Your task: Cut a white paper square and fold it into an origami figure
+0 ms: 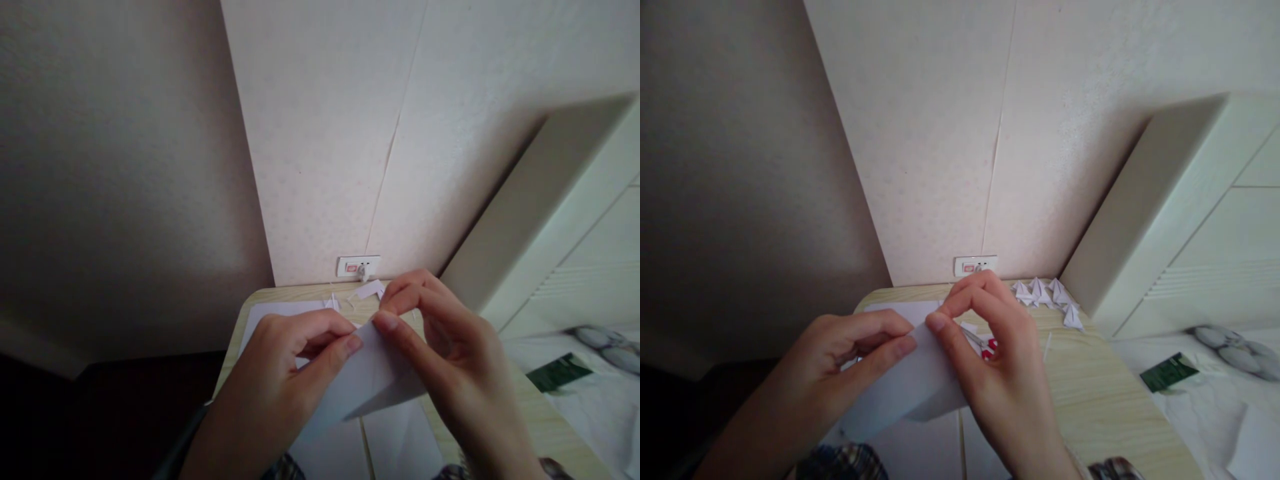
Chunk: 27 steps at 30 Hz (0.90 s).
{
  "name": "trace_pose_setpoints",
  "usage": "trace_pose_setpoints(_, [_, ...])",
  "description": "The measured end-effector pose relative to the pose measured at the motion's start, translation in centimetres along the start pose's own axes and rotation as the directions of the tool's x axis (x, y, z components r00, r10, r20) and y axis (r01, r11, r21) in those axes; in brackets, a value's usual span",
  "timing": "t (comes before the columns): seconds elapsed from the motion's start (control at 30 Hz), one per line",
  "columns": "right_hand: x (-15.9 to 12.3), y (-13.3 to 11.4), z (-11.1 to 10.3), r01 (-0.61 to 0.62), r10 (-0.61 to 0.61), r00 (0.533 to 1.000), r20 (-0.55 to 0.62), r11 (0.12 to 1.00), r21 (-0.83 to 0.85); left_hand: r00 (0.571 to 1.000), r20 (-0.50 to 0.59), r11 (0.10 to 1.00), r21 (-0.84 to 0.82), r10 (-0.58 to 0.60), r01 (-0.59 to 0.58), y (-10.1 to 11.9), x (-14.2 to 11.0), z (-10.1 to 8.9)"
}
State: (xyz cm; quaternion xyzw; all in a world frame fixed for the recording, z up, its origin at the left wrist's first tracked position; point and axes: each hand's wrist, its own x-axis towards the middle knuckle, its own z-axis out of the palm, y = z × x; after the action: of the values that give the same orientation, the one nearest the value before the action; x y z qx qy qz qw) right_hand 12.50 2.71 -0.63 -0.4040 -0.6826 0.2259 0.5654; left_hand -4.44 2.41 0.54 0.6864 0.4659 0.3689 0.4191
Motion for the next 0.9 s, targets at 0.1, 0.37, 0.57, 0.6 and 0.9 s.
trace_pose_setpoints(0.1, [-0.1,0.0,-0.1,-0.002,0.002,1.0,-0.005,1.0,0.0,1.0,-0.022,0.999,0.035,0.0,0.001,0.2,0.0,0.0])
trace_pose_setpoints(0.37, [-0.9,0.2,-1.2,0.013,-0.029,0.984,-0.175,0.995,-0.096,0.977,-0.194,0.996,-0.019,-0.09,0.088,0.4,-0.4,0.0])
trace_pose_setpoints(0.57, [-1.4,0.7,-1.6,-0.005,-0.028,0.98,-0.194,0.986,-0.168,0.943,-0.321,0.995,0.01,-0.087,0.095,0.4,-0.5,-0.3])
trace_pose_setpoints(0.6, [-1.4,0.8,-1.6,-0.01,-0.021,0.984,-0.174,0.985,-0.174,0.936,-0.339,0.995,0.009,-0.09,0.099,0.4,-0.6,-0.3])
trace_pose_setpoints(0.9, [-1.9,0.6,-1.4,0.0,-0.035,0.982,-0.184,0.982,-0.188,0.913,-0.393,0.993,-0.023,-0.112,0.112,0.4,-0.8,0.3])
